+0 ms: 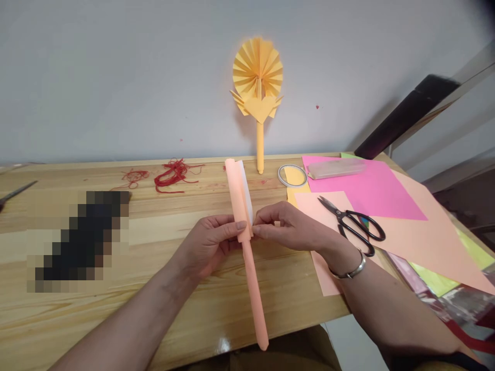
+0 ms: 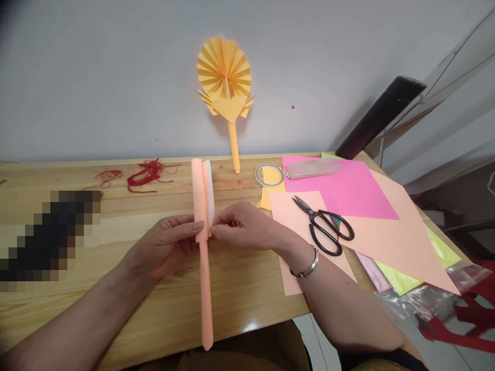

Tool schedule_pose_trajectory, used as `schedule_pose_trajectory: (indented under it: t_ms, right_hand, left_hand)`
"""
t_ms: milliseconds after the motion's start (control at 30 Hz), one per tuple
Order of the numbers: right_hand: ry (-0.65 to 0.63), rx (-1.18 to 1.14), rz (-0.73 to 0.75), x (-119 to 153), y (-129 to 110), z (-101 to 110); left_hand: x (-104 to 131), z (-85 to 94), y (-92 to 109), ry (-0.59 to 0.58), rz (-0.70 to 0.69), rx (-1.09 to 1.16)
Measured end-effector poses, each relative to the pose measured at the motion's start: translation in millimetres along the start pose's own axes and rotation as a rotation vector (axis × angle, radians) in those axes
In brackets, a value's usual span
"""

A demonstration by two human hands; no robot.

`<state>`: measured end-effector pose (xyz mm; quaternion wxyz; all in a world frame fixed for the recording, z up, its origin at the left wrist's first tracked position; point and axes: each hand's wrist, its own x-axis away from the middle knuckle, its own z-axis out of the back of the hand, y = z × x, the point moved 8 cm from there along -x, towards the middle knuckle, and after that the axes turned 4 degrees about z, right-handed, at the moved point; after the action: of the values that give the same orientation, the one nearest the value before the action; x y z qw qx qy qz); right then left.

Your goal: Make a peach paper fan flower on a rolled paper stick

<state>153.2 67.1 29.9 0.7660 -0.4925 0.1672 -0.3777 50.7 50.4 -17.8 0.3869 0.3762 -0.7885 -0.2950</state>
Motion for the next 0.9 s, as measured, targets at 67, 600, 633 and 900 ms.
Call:
schedule_pose_trajectory:
  t_ms: [67, 600, 633, 900]
  right_hand:
    - [0.005, 0.010, 0.012, -0.3, -1.1, 0.5]
    - [0.002, 0.020, 0.006, 0.4, -1.6, -0.4]
    - [0.004, 0.020, 0.004, 0.4, -1.4, -0.2]
    - [-0.010, 0.026, 0.005, -0.3, 0.4, -1.0]
  left_hand:
    - [-0.2, -0.2, 0.0, -0.002, 0.001, -0.002]
    - [-0.3, 1.3, 0.2, 0.021, -0.002, -0.047]
    - [-0.3, 1.4, 0.2, 0.025, -0.001, -0.047]
    - [-1.2, 1.8, -1.4, 0.031, 0.007, -0.026]
